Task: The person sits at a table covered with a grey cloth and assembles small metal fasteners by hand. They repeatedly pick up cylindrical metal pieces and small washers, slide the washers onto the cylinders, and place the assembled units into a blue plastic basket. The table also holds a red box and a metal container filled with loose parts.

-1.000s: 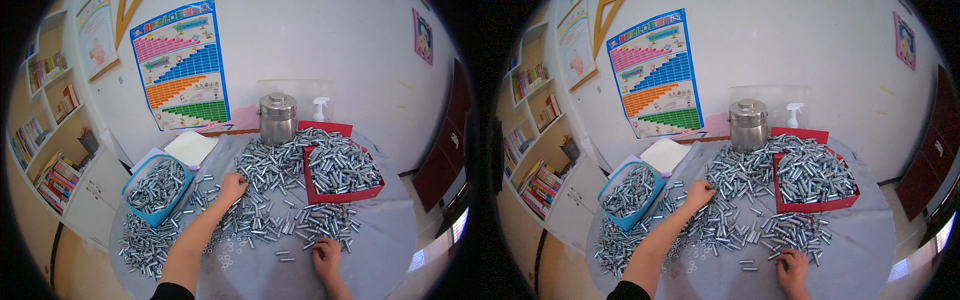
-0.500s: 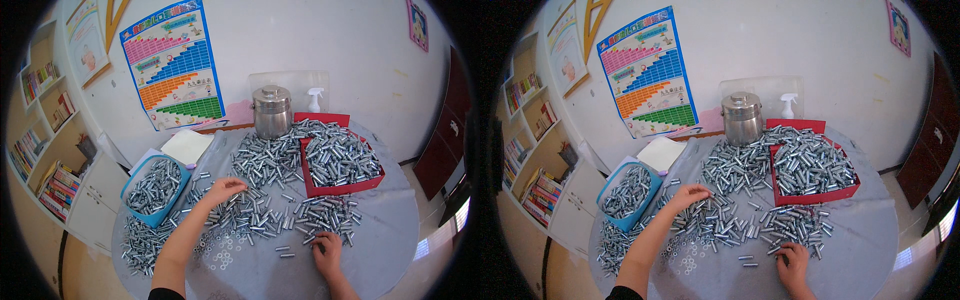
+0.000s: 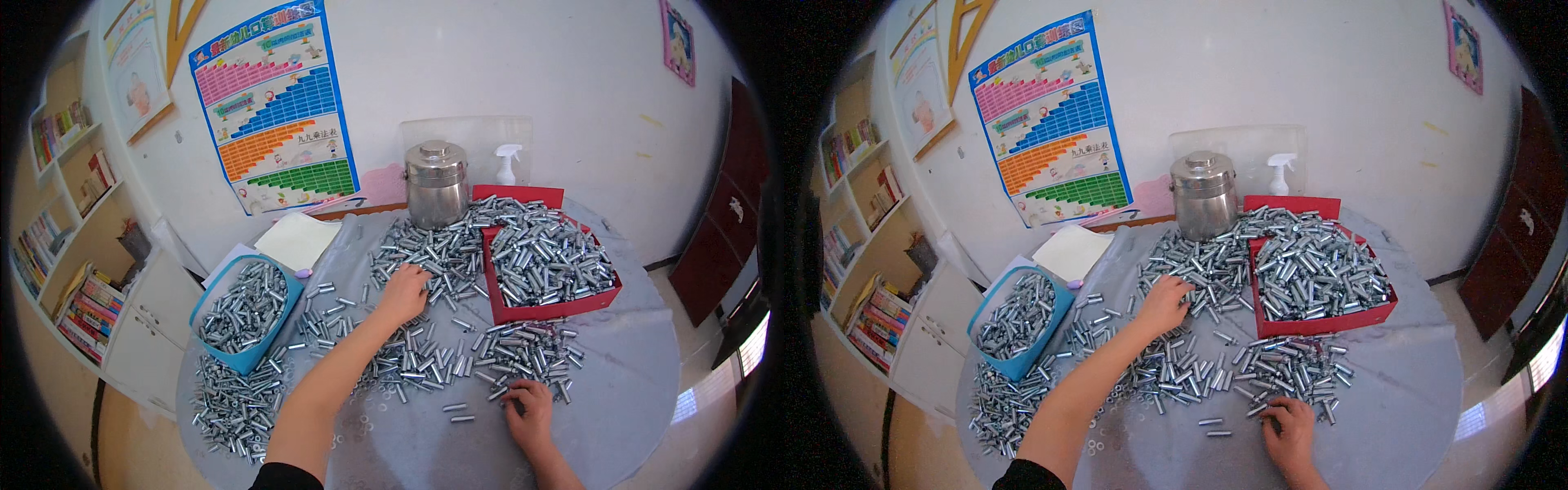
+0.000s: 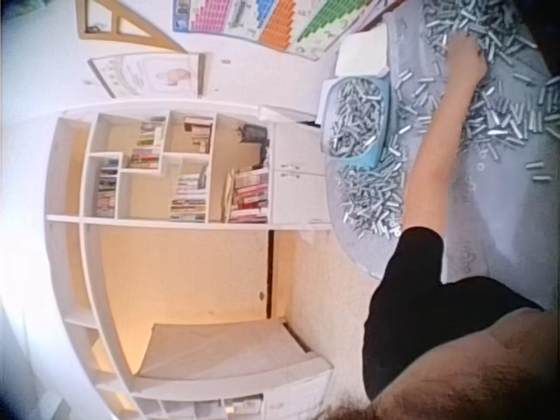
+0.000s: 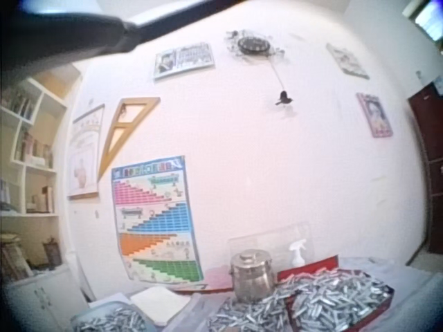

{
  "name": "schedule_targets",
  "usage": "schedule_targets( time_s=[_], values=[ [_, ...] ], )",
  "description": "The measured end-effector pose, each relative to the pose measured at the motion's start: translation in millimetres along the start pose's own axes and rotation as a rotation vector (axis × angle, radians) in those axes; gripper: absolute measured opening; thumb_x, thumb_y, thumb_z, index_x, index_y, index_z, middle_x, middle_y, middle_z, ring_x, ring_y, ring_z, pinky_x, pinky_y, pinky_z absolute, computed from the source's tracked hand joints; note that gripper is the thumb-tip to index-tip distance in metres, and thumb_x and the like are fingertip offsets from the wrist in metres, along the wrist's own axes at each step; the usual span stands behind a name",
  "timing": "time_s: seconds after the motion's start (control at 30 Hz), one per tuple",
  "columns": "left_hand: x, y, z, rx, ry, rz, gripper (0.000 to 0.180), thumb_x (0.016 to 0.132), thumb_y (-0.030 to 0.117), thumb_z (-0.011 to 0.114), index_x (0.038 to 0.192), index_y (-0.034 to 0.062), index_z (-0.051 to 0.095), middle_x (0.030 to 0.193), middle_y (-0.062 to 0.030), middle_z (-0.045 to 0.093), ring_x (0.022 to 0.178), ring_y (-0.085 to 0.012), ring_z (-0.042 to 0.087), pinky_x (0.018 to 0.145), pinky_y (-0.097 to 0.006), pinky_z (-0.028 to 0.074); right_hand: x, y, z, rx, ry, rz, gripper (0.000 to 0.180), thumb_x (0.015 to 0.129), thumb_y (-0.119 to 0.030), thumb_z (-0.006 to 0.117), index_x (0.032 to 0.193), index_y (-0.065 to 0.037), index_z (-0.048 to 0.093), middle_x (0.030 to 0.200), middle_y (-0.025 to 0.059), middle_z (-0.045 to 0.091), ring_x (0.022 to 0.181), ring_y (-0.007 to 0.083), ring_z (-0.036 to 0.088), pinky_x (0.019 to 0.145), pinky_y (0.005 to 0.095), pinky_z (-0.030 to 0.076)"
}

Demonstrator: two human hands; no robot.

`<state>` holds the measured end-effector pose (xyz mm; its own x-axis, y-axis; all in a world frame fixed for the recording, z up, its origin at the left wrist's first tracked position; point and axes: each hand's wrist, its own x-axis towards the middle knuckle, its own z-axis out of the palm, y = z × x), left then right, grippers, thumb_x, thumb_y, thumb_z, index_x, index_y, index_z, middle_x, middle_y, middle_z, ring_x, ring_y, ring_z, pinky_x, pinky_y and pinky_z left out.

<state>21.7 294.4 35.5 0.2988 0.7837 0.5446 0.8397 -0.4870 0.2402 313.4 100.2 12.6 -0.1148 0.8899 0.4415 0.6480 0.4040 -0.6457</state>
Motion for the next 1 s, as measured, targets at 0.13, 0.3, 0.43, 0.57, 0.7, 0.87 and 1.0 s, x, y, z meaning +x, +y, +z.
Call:
schedule_targets(
  time_s=[0.13, 0.3, 0.43, 0.57, 0.7, 0.87, 1.0],
  values=[
    [10, 5, 11, 0.173, -0.133, 0.032, 0.031, 0.064, 0.005, 0.063, 0.094, 0.0079, 0.066, 0.090, -0.0103, 0.056, 0.091, -0.0279, 0.050, 0.079, -0.037, 0.043, 0, 1, 0, 0.013, -0.016, 0.000, 0.013, 0.066, -0.003, 0.064, 0.075, -0.011, 0.064, 0.094, 0.0062, 0.060, 0.093, 0.0273, 0.052, 0.084, 0.0384, 0.036],
    [17, -4, 15, 0.164, -0.205, 0.081, 0.008, 0.067, 0.007, 0.064, 0.074, 0.0034, 0.064, 0.082, -0.0111, 0.055, 0.087, -0.0289, 0.051, 0.077, -0.039, 0.044, 0, -1, 0, -0.005, 0.005, -0.012, 0.012, 0.065, -0.003, 0.063, 0.076, -0.010, 0.064, 0.094, 0.0066, 0.060, 0.093, 0.0274, 0.053, 0.083, 0.0384, 0.037],
    [13, -5, 15, 0.071, -0.162, 0.055, 0.012, 0.073, 0.011, 0.064, 0.083, 0.0026, 0.065, 0.084, -0.0112, 0.057, 0.089, -0.0296, 0.052, 0.079, -0.039, 0.044, 1, 1, -2, 0.016, -0.002, -0.009, 0.013, 0.065, -0.003, 0.063, 0.076, -0.009, 0.063, 0.094, 0.0066, 0.060, 0.092, 0.0274, 0.053, 0.083, 0.0384, 0.037],
    [14, -7, 21, -0.104, -0.049, -0.043, 0.014, 0.078, 0.011, 0.062, 0.087, 0.0006, 0.064, 0.085, -0.0137, 0.060, 0.087, -0.0311, 0.053, 0.078, -0.039, 0.044, 1, 4, -1, 0.006, -0.005, -0.030, 0.013, 0.065, -0.003, 0.063, 0.076, -0.009, 0.064, 0.094, 0.0065, 0.060, 0.092, 0.0273, 0.053, 0.082, 0.0385, 0.038],
    [19, -10, 26, -0.125, 0.156, -0.104, 0.016, 0.080, 0.013, 0.059, 0.086, -0.0011, 0.063, 0.085, -0.0164, 0.061, 0.085, -0.0345, 0.054, 0.076, -0.041, 0.043, 1, 2, 0, 0.009, 0.002, -0.027, 0.013, 0.065, -0.003, 0.063, 0.076, -0.009, 0.064, 0.094, 0.0065, 0.059, 0.092, 0.0272, 0.053, 0.083, 0.0387, 0.038],
    [-5, 2, -7, -0.553, -0.251, -0.302, 0.020, 0.086, 0.019, 0.061, 0.090, 0.0001, 0.063, 0.075, -0.0029, 0.062, 0.067, -0.0082, 0.055, 0.062, -0.024, 0.044, -1, 1, 0, 0.004, 0.009, -0.018, 0.012, 0.066, -0.003, 0.062, 0.076, -0.009, 0.064, 0.094, 0.0066, 0.059, 0.092, 0.0272, 0.053, 0.084, 0.0386, 0.038],
    [-40, 12, -37, -0.901, -0.640, -0.325, 0.020, 0.087, 0.020, 0.060, 0.093, 0.0021, 0.064, 0.076, -0.0014, 0.062, 0.070, -0.0081, 0.057, 0.062, -0.023, 0.045, 0, -1, 0, -0.006, 0.031, -0.031, 0.011, 0.067, -0.004, 0.062, 0.076, -0.009, 0.064, 0.094, 0.0068, 0.059, 0.092, 0.0273, 0.053, 0.084, 0.0388, 0.037]
  ],
)
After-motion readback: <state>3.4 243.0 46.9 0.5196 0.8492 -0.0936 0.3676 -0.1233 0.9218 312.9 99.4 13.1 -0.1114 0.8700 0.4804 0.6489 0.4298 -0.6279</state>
